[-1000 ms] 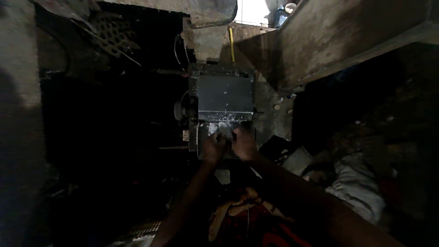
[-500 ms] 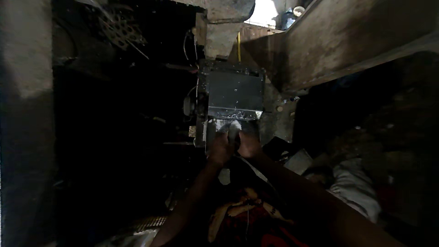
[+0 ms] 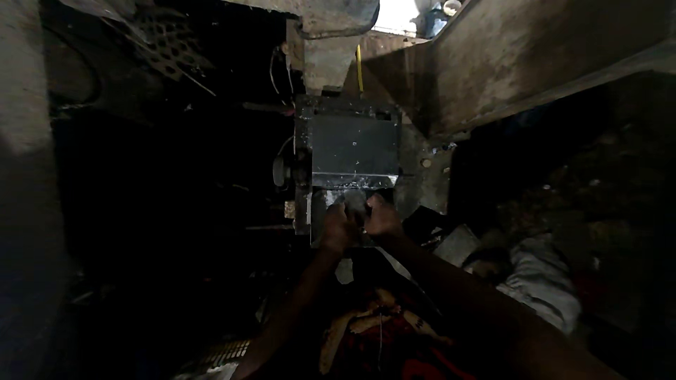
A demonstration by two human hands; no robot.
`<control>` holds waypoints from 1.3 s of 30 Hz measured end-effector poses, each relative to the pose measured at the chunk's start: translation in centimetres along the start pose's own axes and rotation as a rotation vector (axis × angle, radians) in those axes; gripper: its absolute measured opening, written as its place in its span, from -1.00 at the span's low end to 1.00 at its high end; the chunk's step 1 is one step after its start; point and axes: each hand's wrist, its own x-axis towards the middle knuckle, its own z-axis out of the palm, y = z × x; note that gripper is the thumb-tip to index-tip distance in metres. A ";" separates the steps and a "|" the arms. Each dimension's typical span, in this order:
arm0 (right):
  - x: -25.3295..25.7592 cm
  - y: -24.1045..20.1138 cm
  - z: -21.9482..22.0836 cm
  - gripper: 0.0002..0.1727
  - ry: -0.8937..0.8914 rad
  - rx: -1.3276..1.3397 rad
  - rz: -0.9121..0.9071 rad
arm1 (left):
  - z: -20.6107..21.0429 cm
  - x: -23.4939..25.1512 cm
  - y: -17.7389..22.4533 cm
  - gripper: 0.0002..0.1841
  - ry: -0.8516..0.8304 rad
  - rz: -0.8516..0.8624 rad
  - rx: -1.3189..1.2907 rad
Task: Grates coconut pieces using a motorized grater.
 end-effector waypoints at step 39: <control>1.0 -1.3 3.9 -0.36 0.314 -0.247 -0.039 | 16.0 -33.7 -32.8 -0.40 0.096 -1.201 -0.327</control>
